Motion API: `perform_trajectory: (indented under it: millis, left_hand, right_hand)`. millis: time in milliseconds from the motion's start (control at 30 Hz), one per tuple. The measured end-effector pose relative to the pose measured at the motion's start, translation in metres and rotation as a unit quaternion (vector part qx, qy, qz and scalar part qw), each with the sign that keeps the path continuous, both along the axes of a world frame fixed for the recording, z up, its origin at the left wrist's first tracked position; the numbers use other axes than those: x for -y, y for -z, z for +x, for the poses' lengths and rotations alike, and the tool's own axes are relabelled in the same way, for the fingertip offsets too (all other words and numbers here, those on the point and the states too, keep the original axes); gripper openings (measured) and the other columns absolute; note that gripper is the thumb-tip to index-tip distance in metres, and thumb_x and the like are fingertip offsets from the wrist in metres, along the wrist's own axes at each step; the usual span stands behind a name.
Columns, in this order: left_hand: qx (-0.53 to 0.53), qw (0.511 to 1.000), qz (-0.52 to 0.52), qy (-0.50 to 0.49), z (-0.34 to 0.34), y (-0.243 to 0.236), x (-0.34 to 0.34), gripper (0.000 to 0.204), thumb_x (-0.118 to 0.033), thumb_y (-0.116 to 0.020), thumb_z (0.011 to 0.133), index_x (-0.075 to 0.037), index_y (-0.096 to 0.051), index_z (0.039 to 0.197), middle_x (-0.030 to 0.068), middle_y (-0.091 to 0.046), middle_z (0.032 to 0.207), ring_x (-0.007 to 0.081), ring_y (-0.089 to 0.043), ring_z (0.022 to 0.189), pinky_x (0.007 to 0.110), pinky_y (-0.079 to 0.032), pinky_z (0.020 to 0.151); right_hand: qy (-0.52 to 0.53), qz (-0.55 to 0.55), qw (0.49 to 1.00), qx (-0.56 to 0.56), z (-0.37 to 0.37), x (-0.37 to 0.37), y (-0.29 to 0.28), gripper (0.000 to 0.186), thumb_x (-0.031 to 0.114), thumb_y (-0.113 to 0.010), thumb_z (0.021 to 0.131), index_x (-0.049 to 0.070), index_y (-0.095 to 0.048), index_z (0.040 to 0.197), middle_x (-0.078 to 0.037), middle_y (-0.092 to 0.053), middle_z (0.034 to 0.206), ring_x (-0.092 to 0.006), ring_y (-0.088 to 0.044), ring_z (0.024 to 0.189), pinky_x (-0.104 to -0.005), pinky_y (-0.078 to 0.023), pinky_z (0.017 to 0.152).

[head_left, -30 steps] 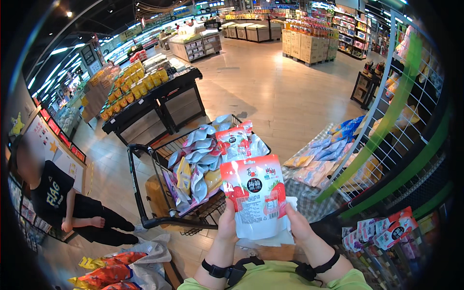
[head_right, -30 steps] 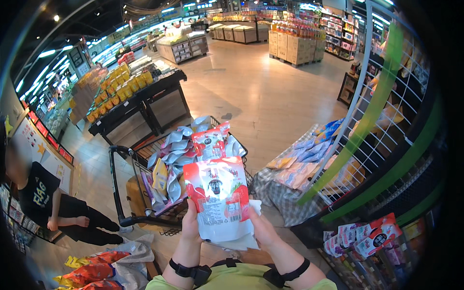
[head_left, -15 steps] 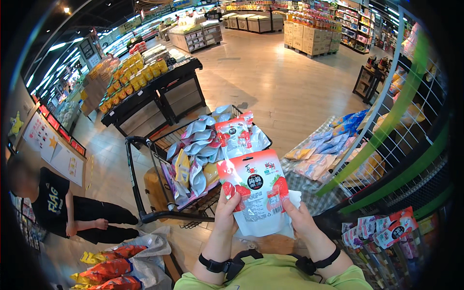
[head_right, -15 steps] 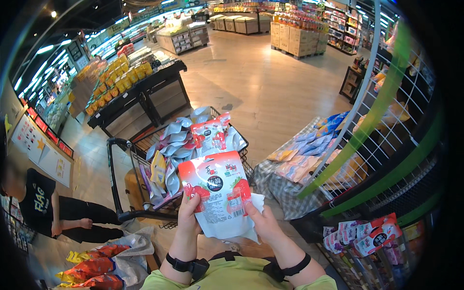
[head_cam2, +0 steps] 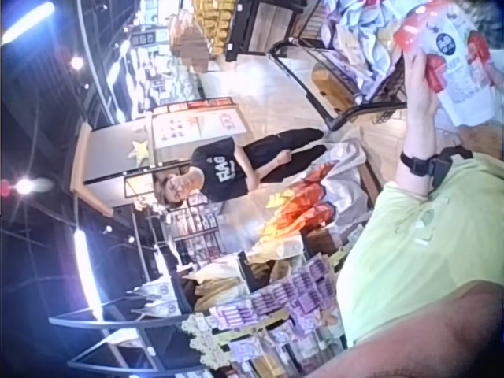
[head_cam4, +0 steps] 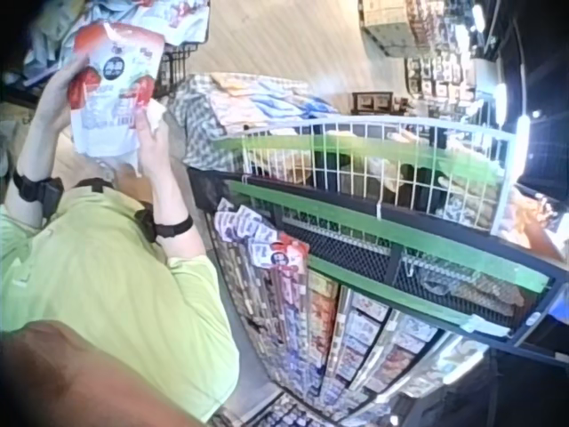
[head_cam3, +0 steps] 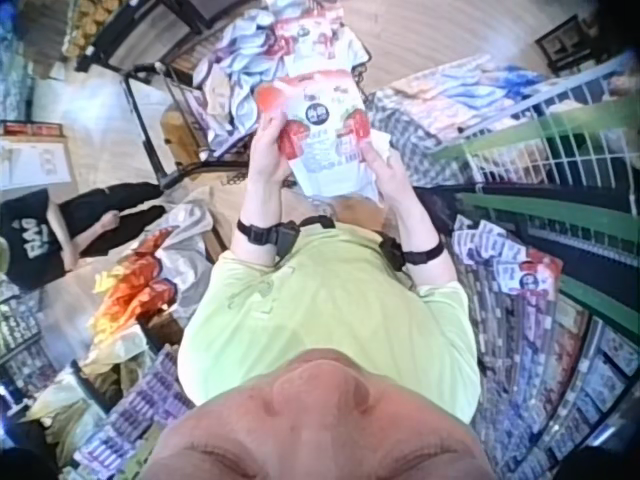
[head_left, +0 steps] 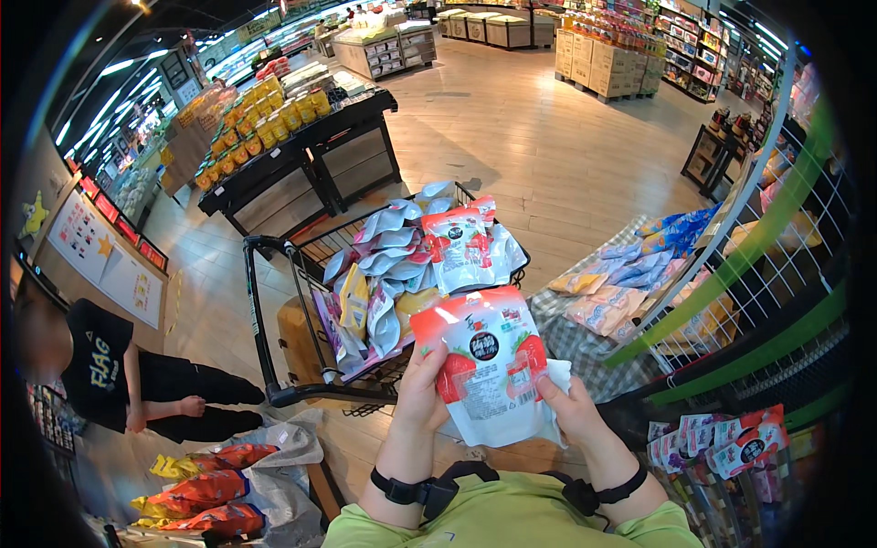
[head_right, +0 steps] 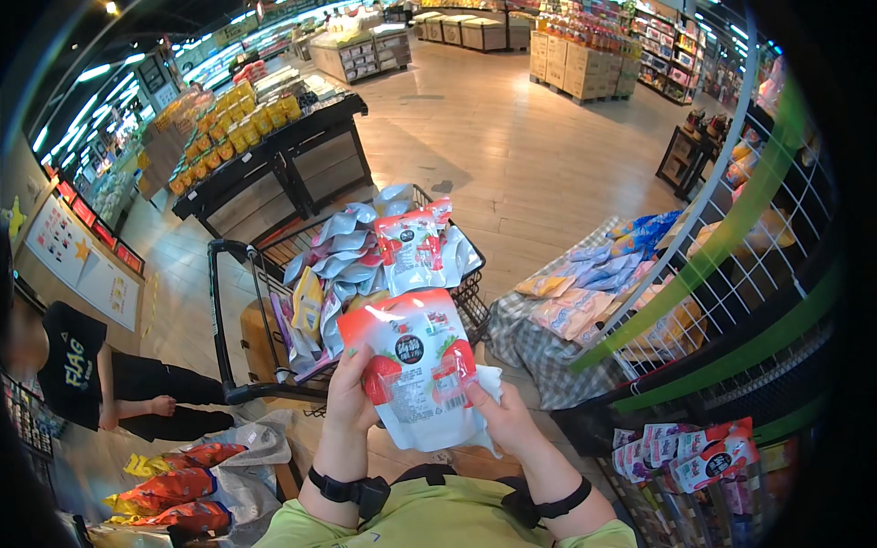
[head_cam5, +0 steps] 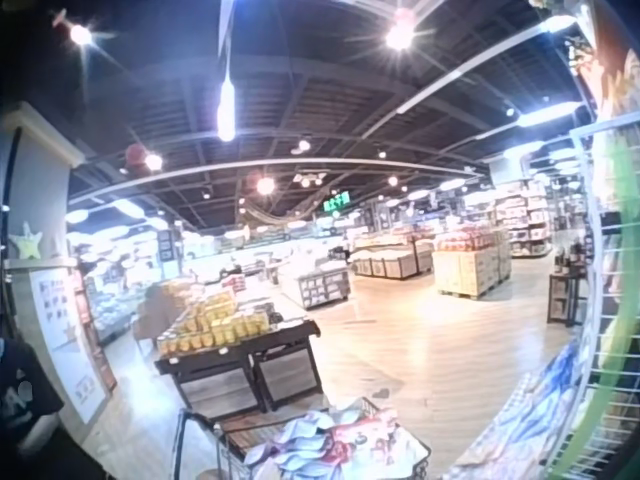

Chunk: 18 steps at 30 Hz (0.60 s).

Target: Wipe snack packages with a cloth and place them back on the retail shelf.

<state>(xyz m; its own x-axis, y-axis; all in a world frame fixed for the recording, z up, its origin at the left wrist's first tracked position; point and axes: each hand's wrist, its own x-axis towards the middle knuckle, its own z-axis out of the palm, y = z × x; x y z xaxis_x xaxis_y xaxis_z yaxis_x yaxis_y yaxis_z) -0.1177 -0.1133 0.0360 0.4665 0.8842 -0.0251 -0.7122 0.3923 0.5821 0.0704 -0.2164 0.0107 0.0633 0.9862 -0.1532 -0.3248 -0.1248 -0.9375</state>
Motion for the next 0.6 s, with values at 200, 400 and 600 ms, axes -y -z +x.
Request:
perform_trajectory:
  millis: [200,400,600]
  left_hand:
    - [0.033,0.999,0.005,0.015,0.000,-0.006,-0.004,0.053,-0.018,-0.047,0.095,-0.010,-0.025,0.142,0.0130,-0.040,0.137,0.0261,-0.043,0.123,0.043,-0.040,0.099]
    - [0.034,0.997,0.010,0.073,-0.003,-0.001,0.000,0.053,-0.019,-0.046,0.095,-0.009,-0.025,0.142,0.0133,-0.041,0.136,0.0254,-0.043,0.124,0.043,-0.037,0.101]
    - [-0.010,0.997,0.023,0.071,-0.006,0.000,0.006,0.053,-0.020,-0.047,0.095,-0.006,-0.026,0.141,0.0131,-0.045,0.133,0.0241,-0.046,0.120,0.039,-0.039,0.099]
  right_hand:
    - [-0.031,-0.039,0.998,0.040,0.003,0.004,0.006,0.034,0.027,-0.051,0.094,0.003,-0.053,0.119,-0.002,-0.061,0.099,-0.0090,-0.054,0.090,-0.0250,-0.044,0.078]
    - [0.025,-0.069,0.997,0.023,0.004,-0.007,-0.018,0.034,0.026,-0.053,0.092,0.002,-0.054,0.116,-0.003,-0.062,0.100,-0.0099,-0.057,0.089,-0.0268,-0.046,0.079]
    - [0.082,0.039,0.995,0.042,-0.015,-0.030,-0.034,0.030,0.019,-0.059,0.089,0.000,-0.056,0.113,-0.004,-0.063,0.100,-0.0097,-0.057,0.091,-0.0271,-0.046,0.081]
